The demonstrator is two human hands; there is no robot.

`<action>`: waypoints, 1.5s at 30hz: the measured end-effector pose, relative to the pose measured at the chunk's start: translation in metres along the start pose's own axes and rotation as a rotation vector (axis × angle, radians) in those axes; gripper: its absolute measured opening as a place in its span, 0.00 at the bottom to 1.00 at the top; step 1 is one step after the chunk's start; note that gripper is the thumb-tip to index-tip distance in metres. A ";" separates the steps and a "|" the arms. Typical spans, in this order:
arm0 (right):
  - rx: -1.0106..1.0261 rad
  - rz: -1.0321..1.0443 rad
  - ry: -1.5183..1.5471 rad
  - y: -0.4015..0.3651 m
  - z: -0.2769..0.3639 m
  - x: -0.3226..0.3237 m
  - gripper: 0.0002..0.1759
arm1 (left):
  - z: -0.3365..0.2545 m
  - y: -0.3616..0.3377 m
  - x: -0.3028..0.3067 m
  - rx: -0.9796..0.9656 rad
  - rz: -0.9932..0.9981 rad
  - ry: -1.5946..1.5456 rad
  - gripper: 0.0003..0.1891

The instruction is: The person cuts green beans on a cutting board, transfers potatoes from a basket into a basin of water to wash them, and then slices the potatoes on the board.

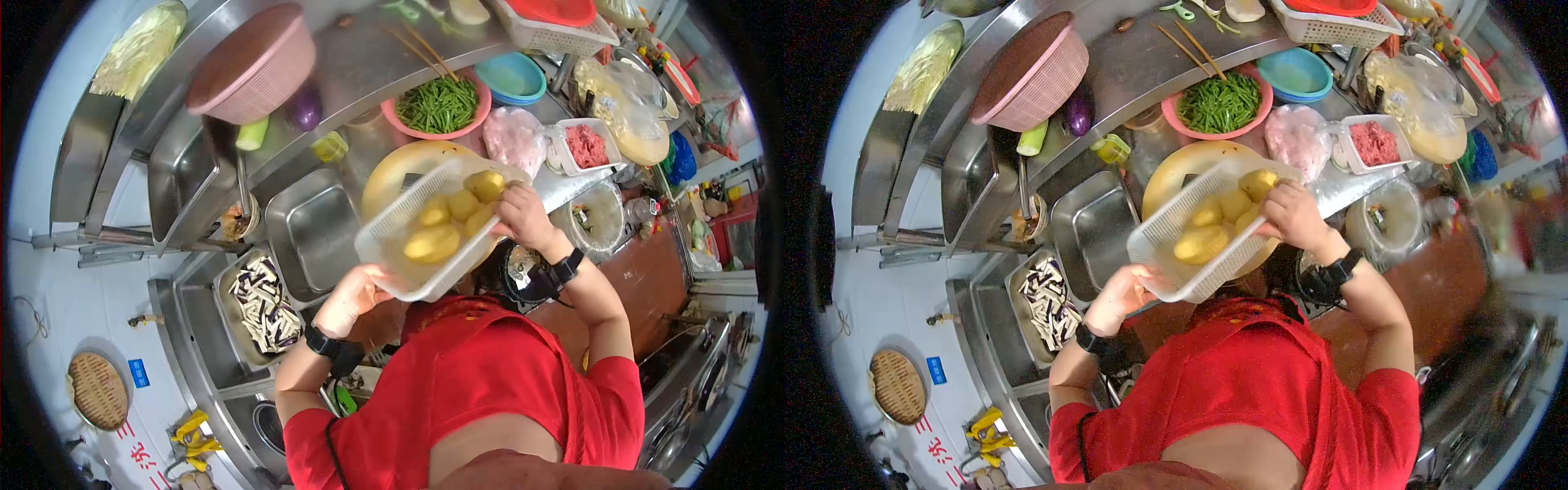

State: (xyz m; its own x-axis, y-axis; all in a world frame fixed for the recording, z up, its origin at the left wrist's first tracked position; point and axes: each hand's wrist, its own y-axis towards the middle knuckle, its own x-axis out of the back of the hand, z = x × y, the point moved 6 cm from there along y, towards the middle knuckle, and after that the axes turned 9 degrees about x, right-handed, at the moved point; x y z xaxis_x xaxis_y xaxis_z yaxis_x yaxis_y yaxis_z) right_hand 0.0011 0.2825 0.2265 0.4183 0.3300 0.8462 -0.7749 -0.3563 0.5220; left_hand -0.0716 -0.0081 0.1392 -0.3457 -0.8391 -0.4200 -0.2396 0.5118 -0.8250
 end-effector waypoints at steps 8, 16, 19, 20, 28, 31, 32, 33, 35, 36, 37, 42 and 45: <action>0.136 -0.110 0.223 0.068 -0.055 -0.032 0.27 | 0.001 0.022 -0.005 0.142 0.124 0.035 0.40; 0.111 0.092 0.264 0.115 -0.071 -0.047 0.30 | 0.019 0.032 0.003 0.016 0.034 0.005 0.37; 0.102 0.106 0.282 0.120 -0.076 -0.037 0.30 | 0.029 0.044 0.015 0.002 -0.045 -0.085 0.32; 0.163 0.101 0.235 0.120 -0.072 -0.032 0.30 | 0.035 0.053 0.018 -0.045 -0.055 -0.122 0.31; 0.302 -0.001 0.167 0.069 -0.064 0.023 0.28 | 0.045 0.120 0.012 -0.308 -0.137 -0.402 0.21; 0.228 -0.143 0.078 0.050 -0.074 0.069 0.30 | 0.046 0.131 0.004 -0.384 -0.291 -0.527 0.26; 0.218 -0.204 0.041 0.045 -0.078 0.085 0.30 | 0.036 0.133 0.001 -0.637 -0.324 -0.393 0.28; 0.211 -0.265 0.004 0.038 -0.083 0.100 0.29 | 0.027 0.132 -0.003 -0.890 -0.353 -0.254 0.31; 0.109 -0.422 -0.035 0.022 -0.093 0.130 0.29 | 0.021 0.127 -0.012 -0.887 -0.521 -0.025 0.39; 0.110 -0.425 -0.043 0.020 -0.095 0.138 0.29 | 0.018 0.120 -0.023 -0.918 -0.725 0.295 0.41; 0.071 -0.536 -0.016 0.023 -0.094 0.158 0.28 | 0.014 0.112 -0.034 -0.931 -0.923 0.620 0.43; 0.066 -0.656 -0.500 0.090 -0.064 0.191 0.15 | 0.012 0.115 -0.034 -0.841 -0.976 0.920 0.43; 0.240 -0.640 -0.631 0.145 -0.065 0.162 0.20 | 0.011 0.124 -0.024 -0.920 -1.010 1.073 0.40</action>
State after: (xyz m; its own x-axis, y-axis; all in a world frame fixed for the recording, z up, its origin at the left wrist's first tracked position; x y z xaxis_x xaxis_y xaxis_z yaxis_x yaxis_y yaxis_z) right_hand -0.0741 0.3409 0.4320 0.9670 0.0151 0.2544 -0.2184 -0.4649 0.8580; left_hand -0.0831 0.0731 0.0429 -0.0534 -0.5777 0.8145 -0.9869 0.1550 0.0452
